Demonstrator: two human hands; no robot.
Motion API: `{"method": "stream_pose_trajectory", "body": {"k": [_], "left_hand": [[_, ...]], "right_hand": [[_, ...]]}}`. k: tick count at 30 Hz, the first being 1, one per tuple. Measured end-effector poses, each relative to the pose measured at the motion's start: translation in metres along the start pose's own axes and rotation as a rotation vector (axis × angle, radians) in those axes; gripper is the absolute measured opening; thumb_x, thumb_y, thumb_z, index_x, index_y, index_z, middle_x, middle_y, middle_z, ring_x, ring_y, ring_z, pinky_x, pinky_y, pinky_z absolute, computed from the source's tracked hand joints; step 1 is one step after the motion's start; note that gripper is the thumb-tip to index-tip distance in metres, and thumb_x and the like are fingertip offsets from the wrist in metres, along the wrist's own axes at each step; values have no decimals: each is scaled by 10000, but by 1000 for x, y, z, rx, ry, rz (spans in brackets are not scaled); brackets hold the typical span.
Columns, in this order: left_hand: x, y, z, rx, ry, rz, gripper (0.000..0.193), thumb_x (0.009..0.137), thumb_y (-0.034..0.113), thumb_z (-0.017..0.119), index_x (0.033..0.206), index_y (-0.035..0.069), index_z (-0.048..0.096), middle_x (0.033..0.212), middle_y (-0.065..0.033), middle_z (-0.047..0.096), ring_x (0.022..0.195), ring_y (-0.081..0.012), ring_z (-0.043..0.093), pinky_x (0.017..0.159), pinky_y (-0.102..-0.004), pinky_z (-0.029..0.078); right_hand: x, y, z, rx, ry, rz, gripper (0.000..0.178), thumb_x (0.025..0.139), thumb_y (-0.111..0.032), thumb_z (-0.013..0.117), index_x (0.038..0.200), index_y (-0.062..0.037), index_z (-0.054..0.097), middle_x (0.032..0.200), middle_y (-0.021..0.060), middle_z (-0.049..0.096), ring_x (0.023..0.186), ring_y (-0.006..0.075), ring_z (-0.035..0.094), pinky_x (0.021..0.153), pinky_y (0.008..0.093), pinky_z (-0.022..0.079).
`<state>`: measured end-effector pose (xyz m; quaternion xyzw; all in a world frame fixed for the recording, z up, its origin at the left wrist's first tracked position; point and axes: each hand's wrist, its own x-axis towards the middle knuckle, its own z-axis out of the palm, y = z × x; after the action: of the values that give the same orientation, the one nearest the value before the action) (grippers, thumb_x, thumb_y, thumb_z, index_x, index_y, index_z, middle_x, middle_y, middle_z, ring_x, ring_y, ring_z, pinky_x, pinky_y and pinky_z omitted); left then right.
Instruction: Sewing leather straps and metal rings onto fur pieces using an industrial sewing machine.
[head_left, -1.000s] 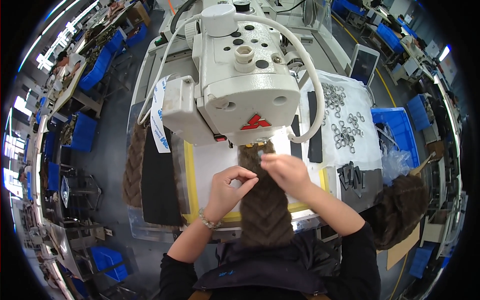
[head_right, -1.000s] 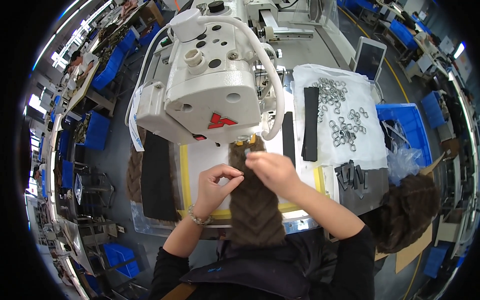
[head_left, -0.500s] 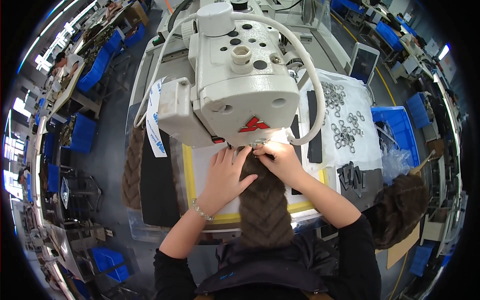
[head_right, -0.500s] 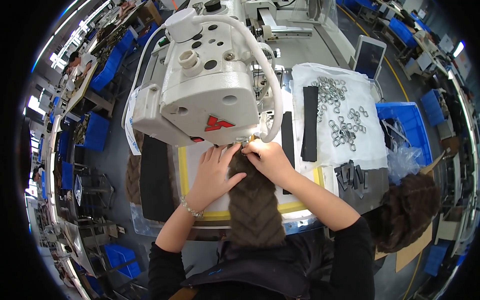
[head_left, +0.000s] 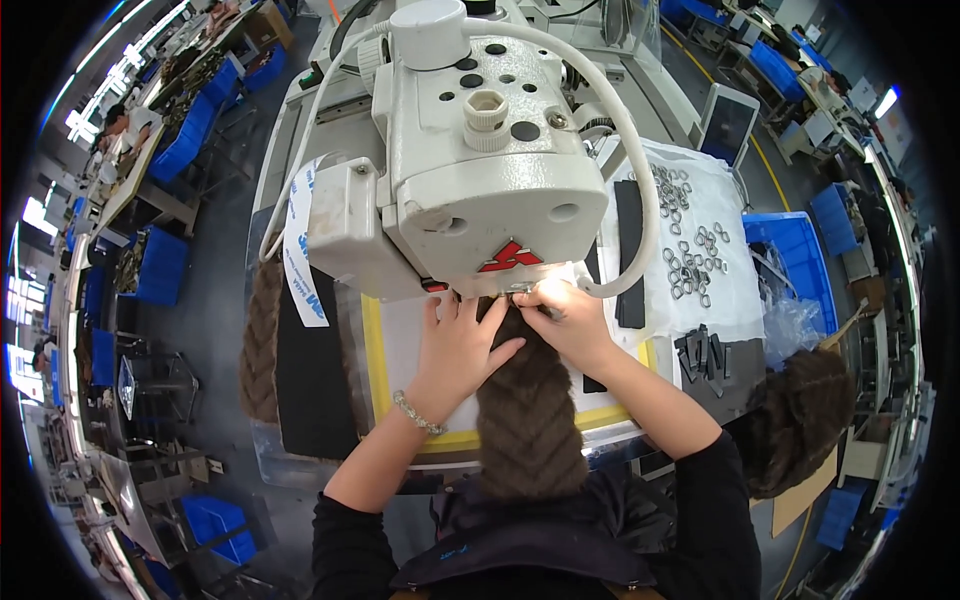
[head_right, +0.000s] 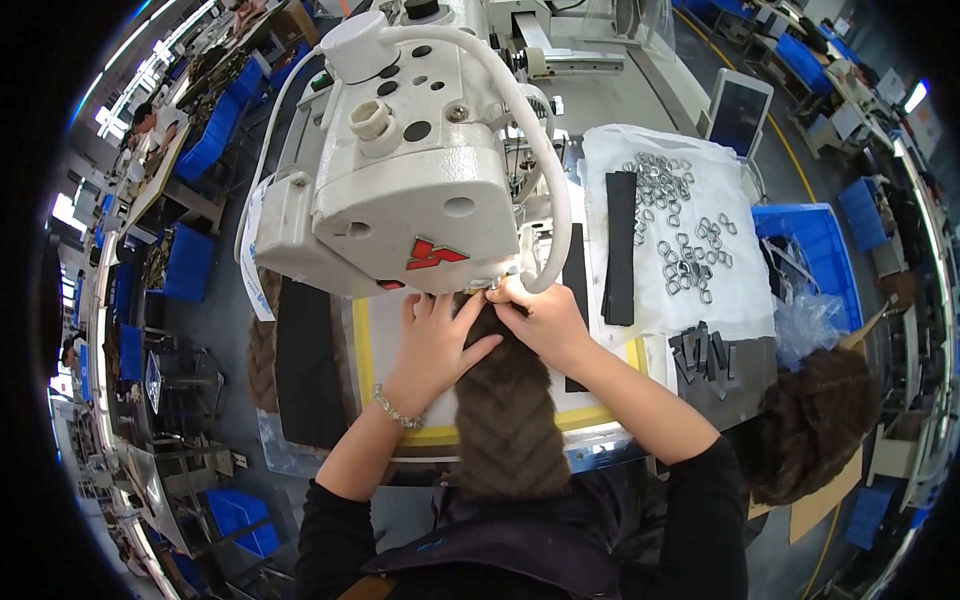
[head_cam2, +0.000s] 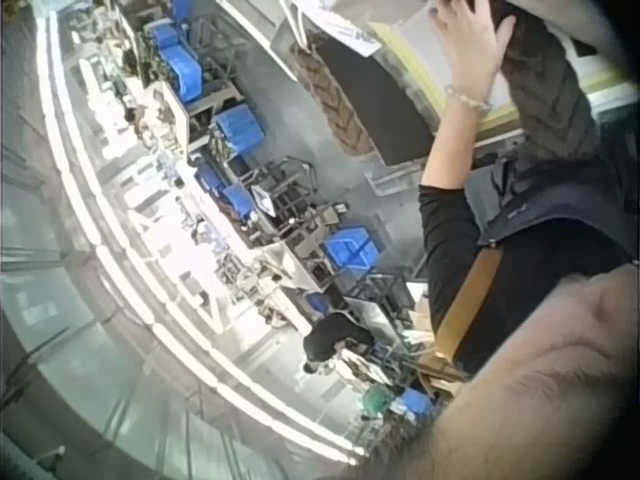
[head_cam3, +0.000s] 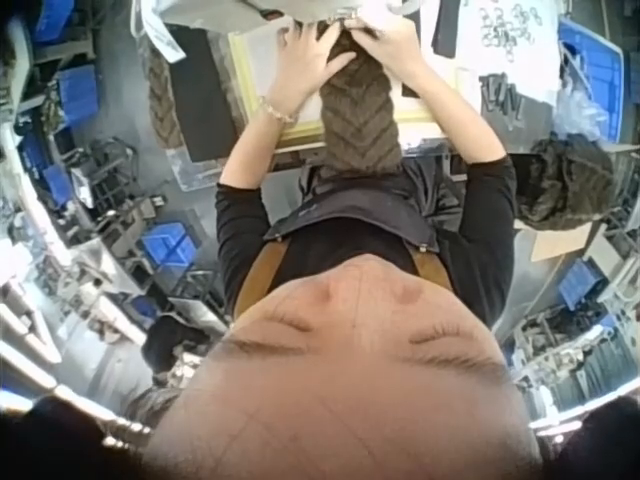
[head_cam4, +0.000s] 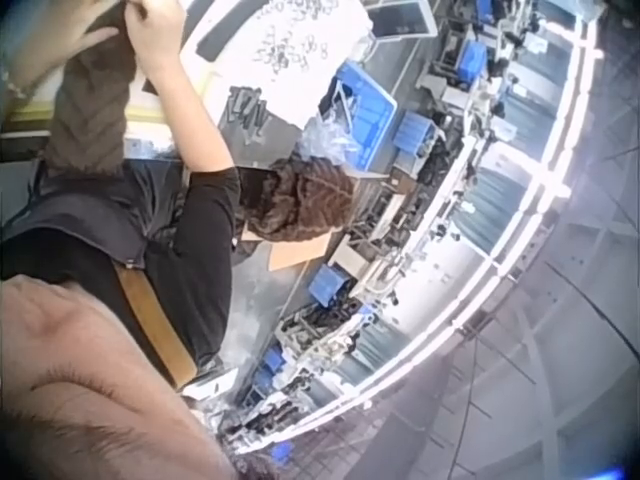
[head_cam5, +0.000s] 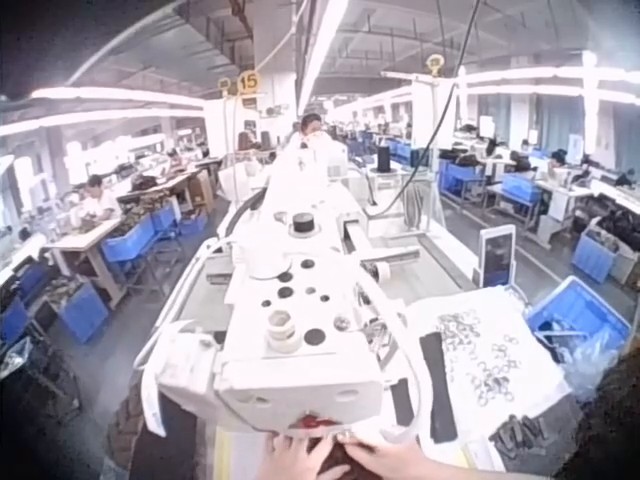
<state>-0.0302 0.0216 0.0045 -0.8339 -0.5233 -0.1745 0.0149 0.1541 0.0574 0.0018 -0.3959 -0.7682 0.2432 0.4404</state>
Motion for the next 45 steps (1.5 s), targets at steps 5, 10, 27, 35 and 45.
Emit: {"method": "stream_pose_trajectory", "body": {"k": [5, 10, 27, 35, 45], "left_hand": [[-2, -3, -1, 19, 8, 4, 548, 827, 472, 661, 1271, 161, 584, 1222, -118, 530, 1164, -356, 460, 961, -522, 345], [0, -14, -9, -143, -32, 51, 480, 823, 376, 686, 1239, 153, 596, 1207, -106, 554, 1106, -312, 501, 948, -500, 360], [7, -12, -4, 38, 10, 42, 478, 823, 376, 687, 1257, 215, 567, 1132, -64, 606, 1039, -304, 539, 847, -507, 401], [7, -13, -1, 53, 42, 32, 483, 802, 376, 705, 1238, 220, 570, 1123, -55, 613, 1038, -290, 543, 849, -518, 405], [6, -18, 1, 2, 46, 37, 428, 804, 386, 704, 1171, 191, 603, 1121, -59, 614, 1017, -285, 547, 860, -505, 398]], "right_hand": [[2, -4, 1, -13, -49, 35, 145, 780, -6, 699, 913, -38, 651, 855, 112, 683, 787, 291, 673, 676, 346, 533], [1, -2, 7, -16, -46, 4, 136, 776, -3, 703, 903, -32, 665, 860, 105, 682, 790, 276, 667, 691, 342, 532], [2, -1, 2, -158, -130, -126, 168, 738, -37, 723, 894, -68, 669, 903, 43, 661, 823, 274, 611, 760, 356, 498], [6, 4, 1, -435, -46, -490, 173, 715, -92, 719, 880, -89, 671, 833, 10, 626, 638, 199, 598, 568, 316, 476], [3, 1, 7, -510, 29, -207, 150, 754, -139, 746, 898, -131, 707, 828, 7, 654, 663, 189, 637, 570, 304, 500]]}}
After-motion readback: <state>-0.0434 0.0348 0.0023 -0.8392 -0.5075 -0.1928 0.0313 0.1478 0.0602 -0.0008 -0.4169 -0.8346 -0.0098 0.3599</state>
